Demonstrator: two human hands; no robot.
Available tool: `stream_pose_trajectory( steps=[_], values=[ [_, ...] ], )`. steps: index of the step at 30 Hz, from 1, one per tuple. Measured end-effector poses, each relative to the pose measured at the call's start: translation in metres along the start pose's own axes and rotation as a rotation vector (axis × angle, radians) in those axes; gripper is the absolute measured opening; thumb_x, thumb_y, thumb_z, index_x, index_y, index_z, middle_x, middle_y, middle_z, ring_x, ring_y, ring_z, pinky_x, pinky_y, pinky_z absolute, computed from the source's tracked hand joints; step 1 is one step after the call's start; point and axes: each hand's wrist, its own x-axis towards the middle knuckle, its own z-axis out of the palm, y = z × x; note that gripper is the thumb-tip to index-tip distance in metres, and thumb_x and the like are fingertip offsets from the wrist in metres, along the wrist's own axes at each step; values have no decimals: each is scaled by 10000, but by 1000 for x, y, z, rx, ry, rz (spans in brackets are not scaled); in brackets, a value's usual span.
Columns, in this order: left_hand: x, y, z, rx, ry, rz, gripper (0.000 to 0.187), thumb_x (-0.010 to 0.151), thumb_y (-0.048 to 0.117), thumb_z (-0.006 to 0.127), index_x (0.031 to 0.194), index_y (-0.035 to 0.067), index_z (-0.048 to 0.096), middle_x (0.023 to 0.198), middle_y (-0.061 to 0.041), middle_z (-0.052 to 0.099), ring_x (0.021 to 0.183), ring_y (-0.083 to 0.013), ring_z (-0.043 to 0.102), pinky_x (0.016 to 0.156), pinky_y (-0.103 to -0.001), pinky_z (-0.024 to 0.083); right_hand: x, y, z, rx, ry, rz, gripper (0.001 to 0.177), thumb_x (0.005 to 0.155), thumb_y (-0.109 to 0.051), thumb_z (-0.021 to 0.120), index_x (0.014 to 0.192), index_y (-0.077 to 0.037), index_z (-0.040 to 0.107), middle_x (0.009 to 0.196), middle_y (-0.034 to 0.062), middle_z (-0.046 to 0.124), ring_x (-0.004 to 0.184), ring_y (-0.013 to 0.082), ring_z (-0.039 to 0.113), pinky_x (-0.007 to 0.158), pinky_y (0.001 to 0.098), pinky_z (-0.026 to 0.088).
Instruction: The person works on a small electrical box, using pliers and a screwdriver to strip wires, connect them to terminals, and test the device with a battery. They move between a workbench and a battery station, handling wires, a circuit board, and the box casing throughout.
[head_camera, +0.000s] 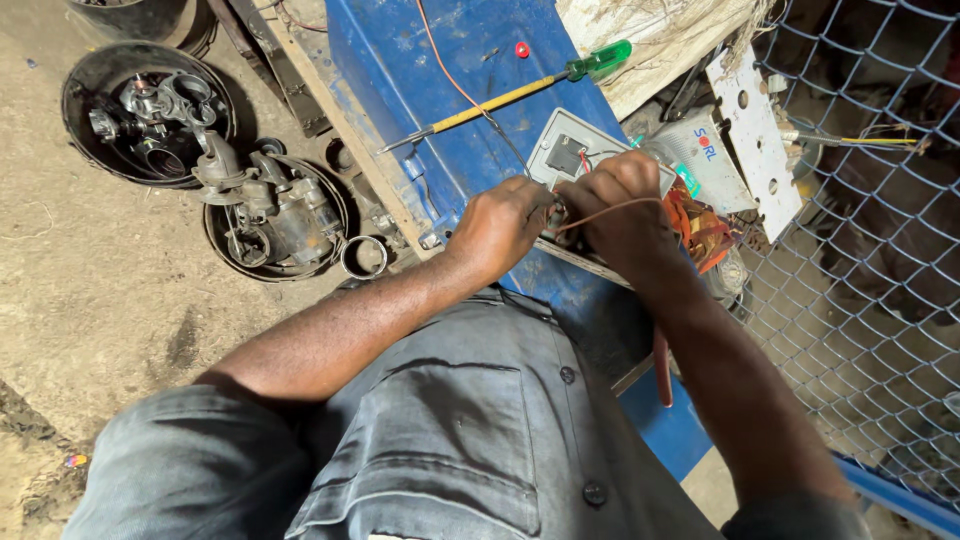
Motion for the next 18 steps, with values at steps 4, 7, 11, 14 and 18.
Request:
stream_pose_trajectory(
  steps=[4, 7, 11, 14, 18],
  values=[
    [1, 1, -1, 36, -8, 18, 106, 927, 97, 692, 1013, 36, 691, 968, -167, 681, 916, -388, 689, 779, -471, 562, 3, 5, 1, -2, -5, -41, 300, 863, -200, 780, 1152, -126, 756, 1012, 22, 623, 1090, 255, 577, 1061, 478, 396],
    [-1, 0, 0, 52, -22, 31, 100, 928, 84, 682, 1013, 33, 692, 961, -172, 674, 903, -393, 686, 770, -477, 560, 4, 5, 0, -16, -70, -12, 251, 871, -186, 755, 1114, -124, 755, 976, 52, 600, 1089, 281, 568, 1061, 495, 380],
    [2, -1, 1, 61, -24, 41, 69, 961, 87, 671, 1002, 37, 694, 940, -166, 672, 878, -387, 686, 760, -479, 562, 11, -1, 2, -118, -162, 80, 121, 913, -180, 712, 1018, -128, 745, 973, 77, 609, 1092, 302, 558, 1038, 514, 362],
    [2, -1, 0, 87, -47, 24, 92, 980, 112, 680, 968, 21, 673, 929, -170, 665, 872, -387, 685, 762, -482, 560, 14, -9, 8, -144, -175, 187, 107, 949, -218, 699, 979, -121, 734, 1008, 88, 625, 1092, 310, 549, 1019, 518, 361],
    [1, 0, -1, 65, -21, 79, 87, 958, 109, 683, 981, 25, 681, 932, -172, 665, 876, -394, 680, 761, -484, 556, 12, -17, 11, -70, -150, 312, 132, 949, -221, 714, 1032, -131, 762, 1007, 87, 635, 1071, 328, 544, 931, 515, 360]
  ],
)
